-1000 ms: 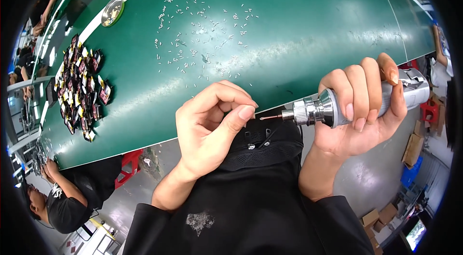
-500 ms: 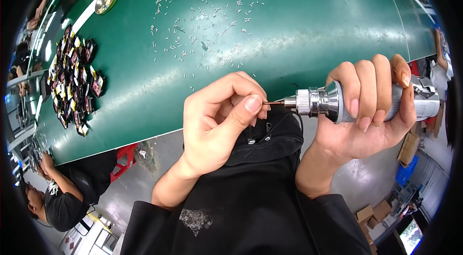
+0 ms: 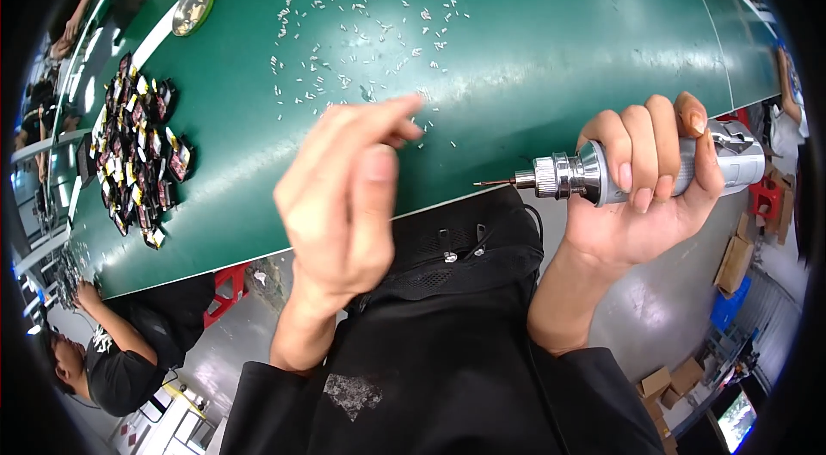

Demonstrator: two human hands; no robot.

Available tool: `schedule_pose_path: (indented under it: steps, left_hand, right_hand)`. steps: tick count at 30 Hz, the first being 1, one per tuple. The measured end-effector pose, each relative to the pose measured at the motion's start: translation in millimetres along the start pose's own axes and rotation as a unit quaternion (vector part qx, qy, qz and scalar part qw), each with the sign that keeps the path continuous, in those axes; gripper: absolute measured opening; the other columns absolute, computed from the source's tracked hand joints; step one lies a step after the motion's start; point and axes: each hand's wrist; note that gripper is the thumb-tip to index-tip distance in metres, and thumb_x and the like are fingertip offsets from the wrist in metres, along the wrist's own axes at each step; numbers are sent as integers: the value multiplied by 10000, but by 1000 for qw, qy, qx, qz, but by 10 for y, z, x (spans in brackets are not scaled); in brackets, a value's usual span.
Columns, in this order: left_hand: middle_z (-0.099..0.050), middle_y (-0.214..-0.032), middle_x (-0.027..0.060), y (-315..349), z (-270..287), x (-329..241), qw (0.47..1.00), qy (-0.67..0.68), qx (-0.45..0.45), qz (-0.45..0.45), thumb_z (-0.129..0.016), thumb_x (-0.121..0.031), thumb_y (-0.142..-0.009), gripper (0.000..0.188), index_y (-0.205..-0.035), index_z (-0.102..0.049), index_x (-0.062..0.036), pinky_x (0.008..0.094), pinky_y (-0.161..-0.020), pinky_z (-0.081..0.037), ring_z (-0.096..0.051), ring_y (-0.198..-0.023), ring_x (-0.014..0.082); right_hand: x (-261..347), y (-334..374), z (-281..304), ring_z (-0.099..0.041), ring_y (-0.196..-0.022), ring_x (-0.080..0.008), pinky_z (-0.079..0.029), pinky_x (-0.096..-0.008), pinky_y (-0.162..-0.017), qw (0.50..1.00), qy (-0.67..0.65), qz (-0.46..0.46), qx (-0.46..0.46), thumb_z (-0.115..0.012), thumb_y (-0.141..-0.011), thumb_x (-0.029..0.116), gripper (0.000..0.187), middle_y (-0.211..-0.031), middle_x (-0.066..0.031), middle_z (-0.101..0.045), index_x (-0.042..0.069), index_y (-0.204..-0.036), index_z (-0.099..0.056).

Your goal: The recorder is assembling small electronic housing units using an electric screwdriver at a manufacturing workbench.

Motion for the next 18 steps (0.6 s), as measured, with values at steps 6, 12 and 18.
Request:
schedule_pose_path:
  steps: [6,12,18]
  left_hand:
    - [-662,-815,98,-633,1175,593,951,-276,-116,78,-562,-111,-910,161,-982,-646,5,241,-655,-462,-610,-718,137]
    - [-600,-1018,196,-1656,2086,1416,849,-500,-108,132,-647,-270,-808,453,-1147,-531,7,408,-839,-477,-608,-941,329]
    - [-546,-1134,255,-2089,2219,2253,819,-541,-101,162,-660,-249,-783,522,-1213,-503,3,462,-931,-429,-502,-1094,423]
  right_hand:
    - [-154,3,182,-327,-409,-86,-342,-259,-478,991,18,9,-133,-438,-917,152,95,-514,21,-335,60,-895,-440]
    - [-133,31,317,-324,-402,-88,-348,-261,-460,991,-35,-12,-128,-443,-914,136,85,-512,14,-322,59,-881,-427]
    - [-101,40,370,-327,-386,-88,-366,-268,-433,990,-34,-53,-125,-446,-903,135,87,-501,13,-329,69,-860,-411]
Point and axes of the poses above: each hand's wrist, its own y-axis away from the middle knuckle, its own z-axis out of the back of the hand, x = y × z
